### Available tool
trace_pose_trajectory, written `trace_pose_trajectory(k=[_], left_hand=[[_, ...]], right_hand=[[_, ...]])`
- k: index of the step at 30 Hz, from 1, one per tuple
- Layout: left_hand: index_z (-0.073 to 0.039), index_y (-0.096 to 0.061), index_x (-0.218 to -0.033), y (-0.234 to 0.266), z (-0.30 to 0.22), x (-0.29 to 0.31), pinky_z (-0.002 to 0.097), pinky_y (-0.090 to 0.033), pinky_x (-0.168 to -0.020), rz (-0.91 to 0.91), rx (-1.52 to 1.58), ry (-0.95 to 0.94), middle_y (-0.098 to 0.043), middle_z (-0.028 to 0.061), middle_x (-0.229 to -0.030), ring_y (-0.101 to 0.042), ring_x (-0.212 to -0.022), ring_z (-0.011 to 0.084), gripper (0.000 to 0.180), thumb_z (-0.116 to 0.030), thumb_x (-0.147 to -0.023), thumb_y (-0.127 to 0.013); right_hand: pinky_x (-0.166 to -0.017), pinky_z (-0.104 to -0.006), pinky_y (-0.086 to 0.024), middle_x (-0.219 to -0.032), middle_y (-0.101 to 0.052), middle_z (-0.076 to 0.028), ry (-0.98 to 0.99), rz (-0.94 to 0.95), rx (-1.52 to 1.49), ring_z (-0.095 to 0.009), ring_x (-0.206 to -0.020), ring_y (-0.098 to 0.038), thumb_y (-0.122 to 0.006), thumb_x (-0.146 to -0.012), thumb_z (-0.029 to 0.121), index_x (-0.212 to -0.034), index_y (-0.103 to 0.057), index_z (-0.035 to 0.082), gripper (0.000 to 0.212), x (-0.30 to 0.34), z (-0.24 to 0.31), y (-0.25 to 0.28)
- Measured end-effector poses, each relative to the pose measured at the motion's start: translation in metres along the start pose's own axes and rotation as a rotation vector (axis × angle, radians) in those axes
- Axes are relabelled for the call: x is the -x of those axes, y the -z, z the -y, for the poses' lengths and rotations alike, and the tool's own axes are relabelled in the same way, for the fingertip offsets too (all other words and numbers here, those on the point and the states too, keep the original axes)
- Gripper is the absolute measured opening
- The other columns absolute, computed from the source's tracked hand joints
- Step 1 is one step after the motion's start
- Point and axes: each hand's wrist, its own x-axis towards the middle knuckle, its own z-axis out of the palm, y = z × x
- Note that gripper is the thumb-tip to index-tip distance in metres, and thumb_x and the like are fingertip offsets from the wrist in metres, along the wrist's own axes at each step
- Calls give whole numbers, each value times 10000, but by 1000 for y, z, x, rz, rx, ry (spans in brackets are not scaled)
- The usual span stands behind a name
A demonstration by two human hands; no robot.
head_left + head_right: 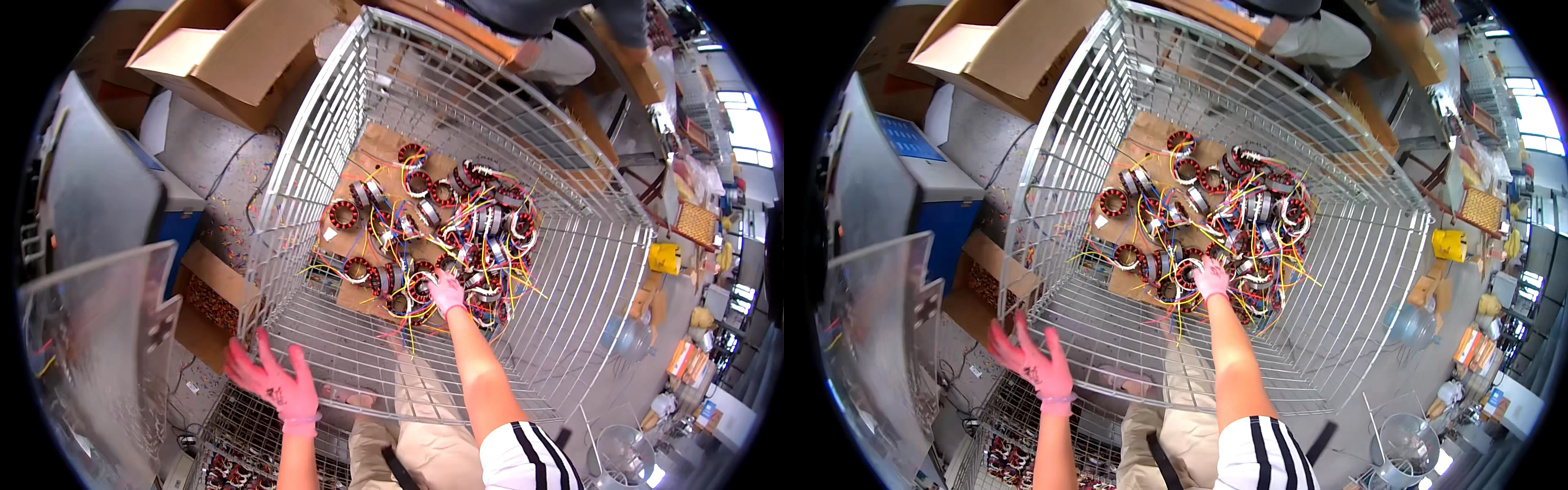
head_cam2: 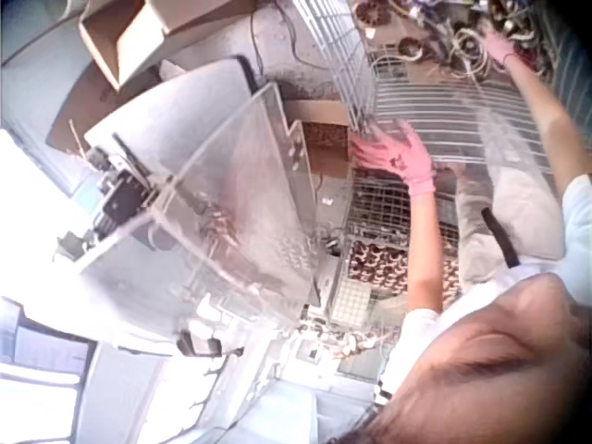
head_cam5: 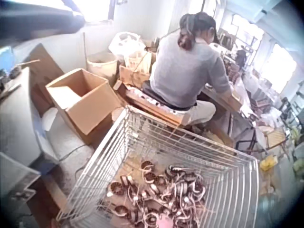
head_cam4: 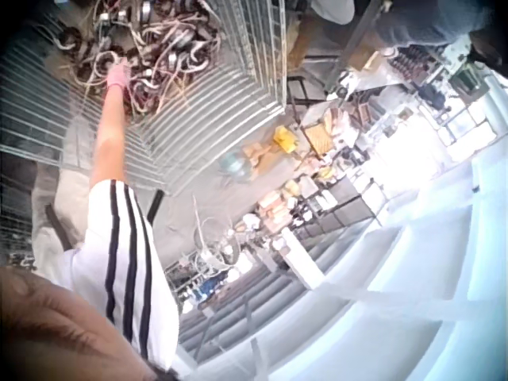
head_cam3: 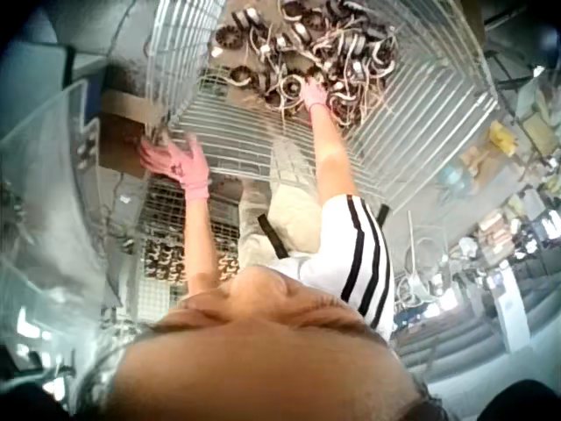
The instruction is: The person removes a coiled motor part from a testing machine, places it into an organized wire rack, and then takes another part from a large bin and connects its wires to the machine's contact points.
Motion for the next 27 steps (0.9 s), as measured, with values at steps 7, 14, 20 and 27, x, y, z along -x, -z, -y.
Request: trace_pose_trajectory(k=[7,14,20,27], left_hand=[[-132,-476,-1369,-6,-10,-11,636,-117,-1105,75,-18,7,-222,233,-1500,-185,-1365,473,506,-362,-924,-548],[-57,-504,-1320,37,11,49,483,-236,-1123,194,553,1,-385,182,-1423,-331,-1342,360,497,-217,-873,-651],[-45,-437,-1352,153,-15,149,302,-441,-936,524,1790,597,-552,75,-1193,-526,-1105,152,548,-301,-916,-647],[-51,-446,-1247,266,91,250,308,-579,-644,231,1829,775,-557,41,-1037,-587,-868,127,330,-268,-1004,-495]], right_hand=[[-830,-412,-512,-1053,-619,-132,242,199,450,-301,-977,-622,-499,-856,104,-1052,-613,135,228,-44,19,4],[-798,-393,-534,-1087,-612,-29,-316,684,-1197,-160,-937,-599,-586,-868,85,-1306,-480,95,451,142,50,157],[-730,-283,-515,-1007,-636,-36,103,584,-1112,-103,-899,-591,-739,-805,160,-1213,-510,14,490,347,174,245],[-975,-342,-459,-1318,-489,-174,712,835,-481,-217,-1192,-509,-796,-771,246,-1458,-241,-20,922,494,256,256]])
